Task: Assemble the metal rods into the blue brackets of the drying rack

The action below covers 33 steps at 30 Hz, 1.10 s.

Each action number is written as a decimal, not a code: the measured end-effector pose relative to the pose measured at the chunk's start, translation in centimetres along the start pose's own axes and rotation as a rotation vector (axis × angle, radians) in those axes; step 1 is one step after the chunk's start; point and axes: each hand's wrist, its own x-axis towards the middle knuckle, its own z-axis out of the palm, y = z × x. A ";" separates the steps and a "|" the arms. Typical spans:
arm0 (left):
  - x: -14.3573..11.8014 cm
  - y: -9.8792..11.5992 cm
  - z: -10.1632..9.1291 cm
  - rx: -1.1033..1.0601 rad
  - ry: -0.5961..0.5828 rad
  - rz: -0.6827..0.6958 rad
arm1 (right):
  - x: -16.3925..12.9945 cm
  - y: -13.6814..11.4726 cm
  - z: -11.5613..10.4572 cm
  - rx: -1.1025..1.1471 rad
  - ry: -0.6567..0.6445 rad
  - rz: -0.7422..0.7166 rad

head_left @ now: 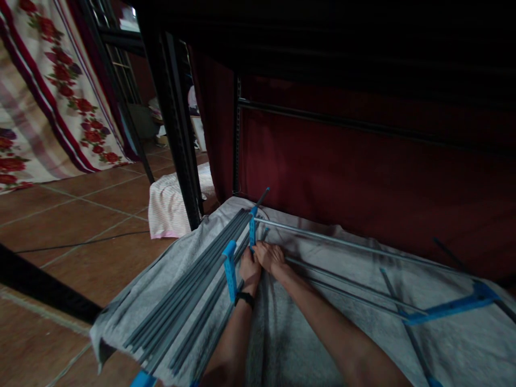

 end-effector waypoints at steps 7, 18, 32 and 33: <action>-0.1 0.1 0.1 0.073 0.001 0.040 | 0.0 0.9 0.6 0.041 -0.002 -0.016; -0.7 0.8 0.2 0.250 0.038 0.068 | 0.3 1.7 0.1 0.071 -0.034 -0.061; -0.5 0.3 0.4 0.232 0.019 0.051 | 0.5 1.7 0.1 0.084 -0.072 -0.047; -0.4 0.2 0.4 0.232 0.014 0.050 | 0.4 1.7 0.1 0.085 -0.072 -0.046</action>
